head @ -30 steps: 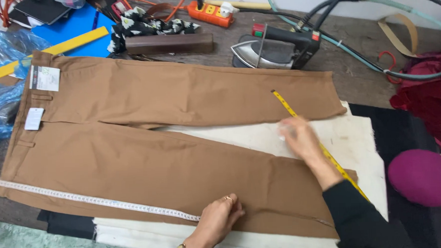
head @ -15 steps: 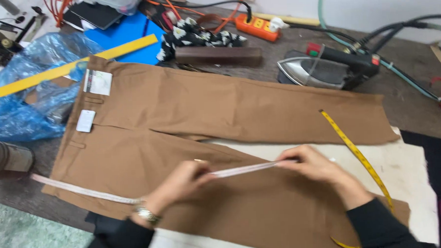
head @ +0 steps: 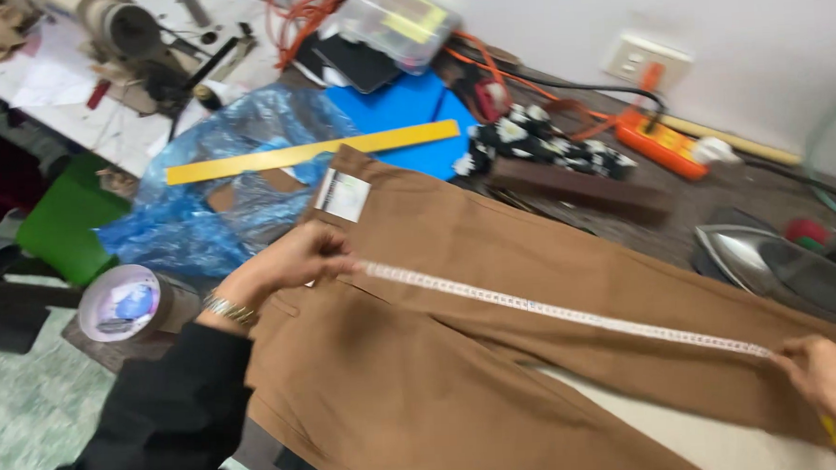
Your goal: The person retrieves a measuring tape and measures the length of a pair of brown trousers laid out on a table. They then use a small white marker to mark a point on the fabric and continue measuring different sections of the garment.
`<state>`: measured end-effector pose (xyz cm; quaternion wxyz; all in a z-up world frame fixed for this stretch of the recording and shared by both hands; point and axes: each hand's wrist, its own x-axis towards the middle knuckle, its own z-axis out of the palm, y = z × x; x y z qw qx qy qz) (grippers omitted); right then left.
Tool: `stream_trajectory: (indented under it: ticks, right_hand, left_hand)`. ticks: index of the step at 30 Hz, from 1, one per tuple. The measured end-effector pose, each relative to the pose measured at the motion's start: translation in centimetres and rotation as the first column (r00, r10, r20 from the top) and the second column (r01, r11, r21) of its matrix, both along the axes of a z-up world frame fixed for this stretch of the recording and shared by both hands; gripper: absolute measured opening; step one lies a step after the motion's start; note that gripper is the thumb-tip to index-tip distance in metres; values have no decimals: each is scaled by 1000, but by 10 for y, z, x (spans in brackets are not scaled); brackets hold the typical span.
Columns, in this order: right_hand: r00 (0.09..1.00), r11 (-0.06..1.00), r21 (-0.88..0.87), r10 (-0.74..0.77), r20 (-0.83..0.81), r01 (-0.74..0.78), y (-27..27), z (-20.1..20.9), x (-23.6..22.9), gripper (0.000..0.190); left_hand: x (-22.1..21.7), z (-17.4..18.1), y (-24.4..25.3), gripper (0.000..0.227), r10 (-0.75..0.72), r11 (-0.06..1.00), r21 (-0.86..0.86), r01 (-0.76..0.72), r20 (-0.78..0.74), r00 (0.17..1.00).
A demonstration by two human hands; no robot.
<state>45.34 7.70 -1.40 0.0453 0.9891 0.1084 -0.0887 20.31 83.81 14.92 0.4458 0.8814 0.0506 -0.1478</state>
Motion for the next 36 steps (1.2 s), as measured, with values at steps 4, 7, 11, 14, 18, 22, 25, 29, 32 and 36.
stream_trajectory:
  ticks: [4, 7, 11, 14, 18, 22, 25, 29, 32, 36]
  right_hand:
    - [929, 860, 359, 366, 62, -363, 230, 128, -46, 43]
    - [786, 600, 632, 618, 23, -490, 391, 173, -83, 55]
    - [690, 495, 850, 680, -250, -181, 473, 170, -87, 50]
    - [616, 601, 790, 579, -535, 121, 477, 144, -67, 24]
    - [731, 604, 795, 521, -441, 49, 471, 121, -40, 18]
    - [804, 696, 718, 425, -416, 4, 475, 99, -11, 25]
    - [789, 765, 643, 418, -449, -40, 497, 89, -8, 29]
    - [818, 786, 616, 383, -429, -45, 518, 83, -15, 27]
    - [837, 794, 607, 358, -414, -39, 525, 65, -11, 27]
    - [847, 782, 623, 331, -417, 0, 528, 40, -7, 24]
  left_hand:
    - [46, 5, -27, 30, -208, 978, 52, 201, 249, 946]
    - [74, 41, -84, 24, -286, 958, 34, 286, 236, 929]
    - [95, 16, -87, 23, -217, 970, -67, 232, 181, 959]
    - [98, -7, -57, 23, -177, 983, -32, 184, 147, 973]
    - [95, -39, 7, 24, -6, 999, -47, 9, 75, 997]
    - [103, -61, 63, 14, 250, 967, 35, -253, 76, 965]
    - [120, -85, 68, 14, 403, 899, 110, -423, 167, 900]
    - [139, -124, 82, 16, 446, 783, 355, -512, 253, 858]
    - [144, -135, 83, 14, 538, 695, 334, -637, 346, 769]
    - [137, -148, 88, 16, 583, 695, 197, -692, 409, 702]
